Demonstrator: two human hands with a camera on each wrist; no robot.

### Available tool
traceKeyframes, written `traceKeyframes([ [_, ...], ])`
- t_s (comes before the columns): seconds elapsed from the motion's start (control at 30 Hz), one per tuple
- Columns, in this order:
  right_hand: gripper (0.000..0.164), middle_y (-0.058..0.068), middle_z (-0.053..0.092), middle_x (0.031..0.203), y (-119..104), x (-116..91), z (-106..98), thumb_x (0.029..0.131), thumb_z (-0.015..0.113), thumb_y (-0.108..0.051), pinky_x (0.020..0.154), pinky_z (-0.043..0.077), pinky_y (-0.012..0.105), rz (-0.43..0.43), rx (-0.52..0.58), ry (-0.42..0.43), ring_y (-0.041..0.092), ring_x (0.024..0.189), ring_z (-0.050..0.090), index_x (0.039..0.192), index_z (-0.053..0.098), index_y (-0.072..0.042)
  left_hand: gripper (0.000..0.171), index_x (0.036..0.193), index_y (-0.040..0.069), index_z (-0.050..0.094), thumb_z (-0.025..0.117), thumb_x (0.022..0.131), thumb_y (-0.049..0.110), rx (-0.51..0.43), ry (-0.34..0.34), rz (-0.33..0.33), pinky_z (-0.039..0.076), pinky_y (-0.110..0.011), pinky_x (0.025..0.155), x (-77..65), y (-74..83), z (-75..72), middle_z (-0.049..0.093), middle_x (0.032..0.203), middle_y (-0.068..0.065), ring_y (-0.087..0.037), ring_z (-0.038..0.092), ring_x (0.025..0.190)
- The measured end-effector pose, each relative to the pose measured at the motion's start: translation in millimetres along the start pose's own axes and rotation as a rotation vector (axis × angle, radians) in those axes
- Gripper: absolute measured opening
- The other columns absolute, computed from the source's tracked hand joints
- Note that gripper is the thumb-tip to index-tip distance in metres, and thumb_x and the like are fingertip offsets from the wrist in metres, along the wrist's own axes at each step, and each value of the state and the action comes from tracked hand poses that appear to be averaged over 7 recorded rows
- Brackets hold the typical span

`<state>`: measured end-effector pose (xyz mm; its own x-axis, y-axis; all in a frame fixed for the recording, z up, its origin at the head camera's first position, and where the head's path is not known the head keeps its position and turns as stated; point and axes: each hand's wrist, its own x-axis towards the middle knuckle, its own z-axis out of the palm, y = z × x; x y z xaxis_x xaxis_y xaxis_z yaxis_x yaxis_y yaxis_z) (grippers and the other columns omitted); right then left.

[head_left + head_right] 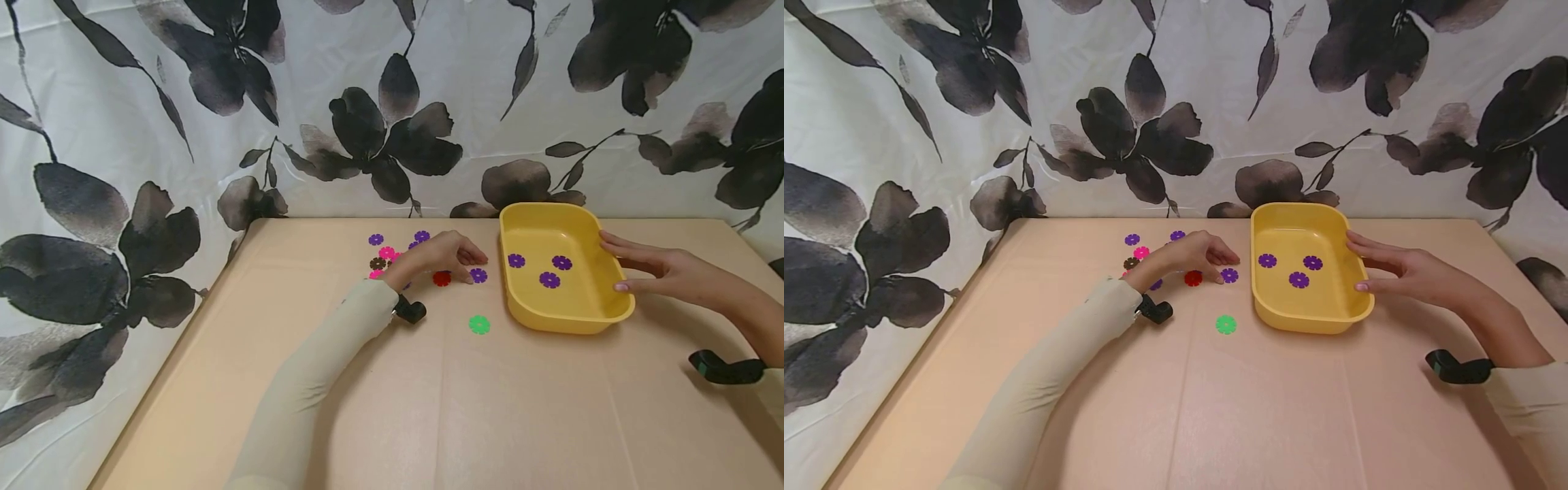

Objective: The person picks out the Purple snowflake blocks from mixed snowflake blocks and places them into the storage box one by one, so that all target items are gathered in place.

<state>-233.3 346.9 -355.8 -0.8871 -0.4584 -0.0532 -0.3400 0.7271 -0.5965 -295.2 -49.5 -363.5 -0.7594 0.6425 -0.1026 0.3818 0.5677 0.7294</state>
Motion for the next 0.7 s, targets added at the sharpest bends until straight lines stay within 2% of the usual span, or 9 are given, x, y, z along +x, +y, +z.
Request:
traceKeyframes([
  [0.3, 0.081, -0.026, 0.003, 0.164, -0.2, 0.6, -0.9, 0.097, 0.071, -0.025, 0.105, 0.030, 0.072, 0.000, 0.013, -0.004, 0.058, 0.145, 0.020, 0.161, 0.024, -0.011, 0.029, 0.112, 0.008, 0.079, 0.084, 0.083, 0.008, 0.102, -0.032, 0.031, 0.054, -0.016, 0.089, 4.0, 1.0, -2.4, 0.072, 0.110, -0.003, -0.014, 0.065, 0.103],
  [0.43, 0.080, -0.025, 0.005, 0.164, 0.1, -0.1, 0.0, 0.097, 0.071, -0.025, 0.106, 0.030, 0.068, -0.005, 0.005, -0.002, 0.057, 0.145, 0.021, 0.161, 0.024, -0.010, 0.027, 0.109, 0.008, 0.078, 0.085, 0.083, 0.010, 0.131, -0.037, 0.034, 0.053, -0.015, 0.087, 4.1, 1.9, -2.8, 0.073, 0.105, -0.002, -0.014, 0.064, 0.098],
  [0.53, 0.080, -0.025, 0.006, 0.164, 0.2, -0.8, 0.7, 0.097, 0.071, -0.024, 0.105, 0.030, 0.065, -0.011, -0.007, 0.004, 0.056, 0.145, 0.022, 0.160, 0.025, -0.009, 0.028, 0.111, 0.006, 0.076, 0.084, 0.085, 0.011, 0.130, -0.030, 0.048, 0.054, -0.016, 0.088, 2.8, 2.0, -4.2, 0.074, 0.106, -0.003, -0.014, 0.066, 0.098],
  [0.7, 0.080, -0.025, 0.006, 0.164, 0.0, -1.1, 0.9, 0.097, 0.072, -0.025, 0.105, 0.031, 0.065, -0.011, -0.009, 0.009, 0.055, 0.145, 0.022, 0.160, 0.026, -0.010, 0.032, 0.119, 0.004, 0.073, 0.081, 0.088, 0.009, 0.064, 0.012, 0.072, 0.055, -0.018, 0.091, 0.4, -1.6, -7.5, 0.074, 0.113, -0.006, -0.013, 0.069, 0.104],
])
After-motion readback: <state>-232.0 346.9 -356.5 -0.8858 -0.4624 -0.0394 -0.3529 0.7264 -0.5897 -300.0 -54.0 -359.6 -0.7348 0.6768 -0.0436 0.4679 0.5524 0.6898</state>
